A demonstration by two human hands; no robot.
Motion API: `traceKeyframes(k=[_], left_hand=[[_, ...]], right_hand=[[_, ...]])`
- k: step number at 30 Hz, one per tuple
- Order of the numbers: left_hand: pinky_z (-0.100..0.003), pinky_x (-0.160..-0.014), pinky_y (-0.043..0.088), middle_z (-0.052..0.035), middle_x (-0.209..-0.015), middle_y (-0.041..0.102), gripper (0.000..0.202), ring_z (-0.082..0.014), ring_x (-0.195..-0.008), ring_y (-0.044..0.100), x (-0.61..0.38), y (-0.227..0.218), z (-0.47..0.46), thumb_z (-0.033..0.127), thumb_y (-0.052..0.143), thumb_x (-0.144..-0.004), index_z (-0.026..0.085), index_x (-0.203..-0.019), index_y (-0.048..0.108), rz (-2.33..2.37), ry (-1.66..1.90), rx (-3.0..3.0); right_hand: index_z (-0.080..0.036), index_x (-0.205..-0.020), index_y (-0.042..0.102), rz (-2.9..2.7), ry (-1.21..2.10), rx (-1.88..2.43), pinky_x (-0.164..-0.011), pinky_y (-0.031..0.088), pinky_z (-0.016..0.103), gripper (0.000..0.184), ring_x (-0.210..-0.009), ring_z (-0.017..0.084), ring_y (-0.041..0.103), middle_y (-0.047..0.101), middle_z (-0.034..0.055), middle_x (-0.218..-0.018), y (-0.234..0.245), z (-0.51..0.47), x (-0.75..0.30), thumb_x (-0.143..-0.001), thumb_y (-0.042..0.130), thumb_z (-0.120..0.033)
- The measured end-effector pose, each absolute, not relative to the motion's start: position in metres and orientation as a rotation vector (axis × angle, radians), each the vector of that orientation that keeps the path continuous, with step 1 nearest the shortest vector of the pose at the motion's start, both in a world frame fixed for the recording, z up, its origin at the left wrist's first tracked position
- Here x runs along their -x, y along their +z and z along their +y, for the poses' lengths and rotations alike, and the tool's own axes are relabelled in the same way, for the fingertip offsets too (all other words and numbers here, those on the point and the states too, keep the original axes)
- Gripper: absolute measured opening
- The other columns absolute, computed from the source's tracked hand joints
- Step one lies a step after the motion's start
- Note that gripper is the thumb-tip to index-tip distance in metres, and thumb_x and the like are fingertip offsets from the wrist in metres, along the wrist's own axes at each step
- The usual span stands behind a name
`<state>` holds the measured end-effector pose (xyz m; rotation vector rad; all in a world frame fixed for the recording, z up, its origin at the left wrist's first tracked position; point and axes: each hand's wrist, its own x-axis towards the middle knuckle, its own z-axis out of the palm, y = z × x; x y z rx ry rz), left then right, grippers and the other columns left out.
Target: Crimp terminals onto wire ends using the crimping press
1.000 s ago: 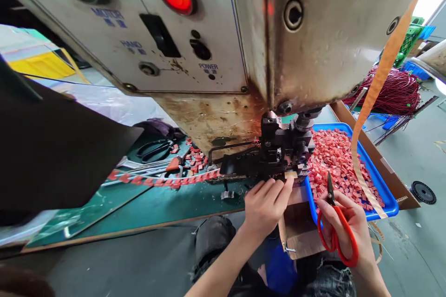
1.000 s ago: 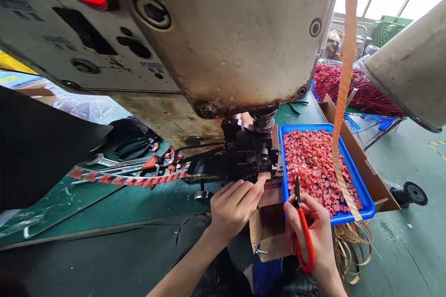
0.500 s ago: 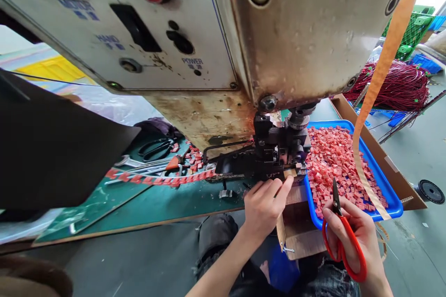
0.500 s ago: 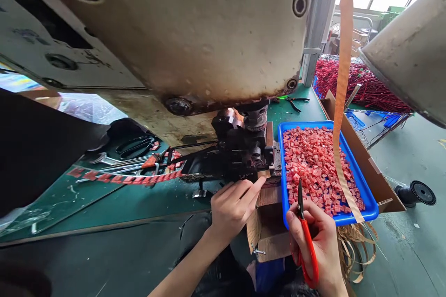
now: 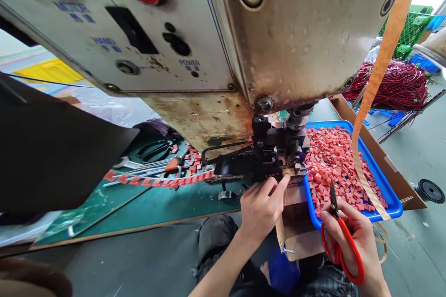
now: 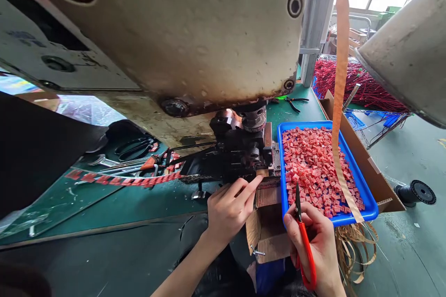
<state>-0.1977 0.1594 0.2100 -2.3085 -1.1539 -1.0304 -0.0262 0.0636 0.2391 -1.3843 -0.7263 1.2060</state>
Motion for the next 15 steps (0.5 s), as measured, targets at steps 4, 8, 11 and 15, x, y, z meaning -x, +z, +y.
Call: traceKeyframes(k=[4, 8, 11, 15], left_hand=[[-0.025, -0.058, 0.042, 0.0044, -0.063, 0.063, 0.026, -0.0106, -0.052, 0.057, 0.1985, 0.2101, 0.1597, 0.006, 0.056, -0.093, 0.019, -0.106, 0.075, -1.152, -1.025, 2.286], [-0.025, -0.057, 0.042, 0.0049, -0.063, 0.063, 0.023, -0.0102, -0.051, 0.056, 0.1968, 0.2097, 0.1604, 0.009, 0.059, -0.094, 0.019, -0.107, 0.075, -1.155, -1.018, 2.293], [-0.026, -0.056, 0.042, 0.0044, -0.064, 0.062, 0.021, -0.0109, -0.052, 0.057, 0.1943, 0.2078, 0.1626, 0.01, 0.06, -0.094, 0.019, -0.106, 0.075, -1.153, -1.015, 2.293], [-0.026, -0.057, 0.041, 0.0041, -0.062, 0.061, 0.02, -0.0108, -0.052, 0.056, 0.1933, 0.2099, 0.1632, 0.007, 0.059, -0.095, 0.016, -0.102, 0.074, -1.1, -1.066, 2.291]], right_hand=[[-0.018, -0.086, 0.07, -0.758, 1.181, 1.397, -0.028, 0.032, 0.017, 0.04, -0.028, 0.007, 0.038, 0.049, -0.0076, -0.042, 0.2308, 0.0641, 0.0232, -0.077, 0.083, -0.055], [-0.018, -0.082, 0.07, -0.772, 1.196, 1.395, -0.028, 0.033, 0.018, 0.04, -0.028, 0.007, 0.038, 0.048, -0.0075, -0.041, 0.2312, 0.0652, 0.0229, -0.078, 0.082, -0.056], [-0.018, -0.081, 0.069, -0.774, 1.209, 1.402, -0.029, 0.033, 0.017, 0.04, -0.029, 0.007, 0.038, 0.046, -0.0081, -0.041, 0.2339, 0.0642, 0.024, -0.079, 0.081, -0.056], [-0.018, -0.084, 0.068, -0.78, 1.237, 1.391, -0.03, 0.031, 0.018, 0.04, -0.029, 0.007, 0.037, 0.047, -0.008, -0.042, 0.2337, 0.0617, 0.0246, -0.079, 0.081, -0.056]])
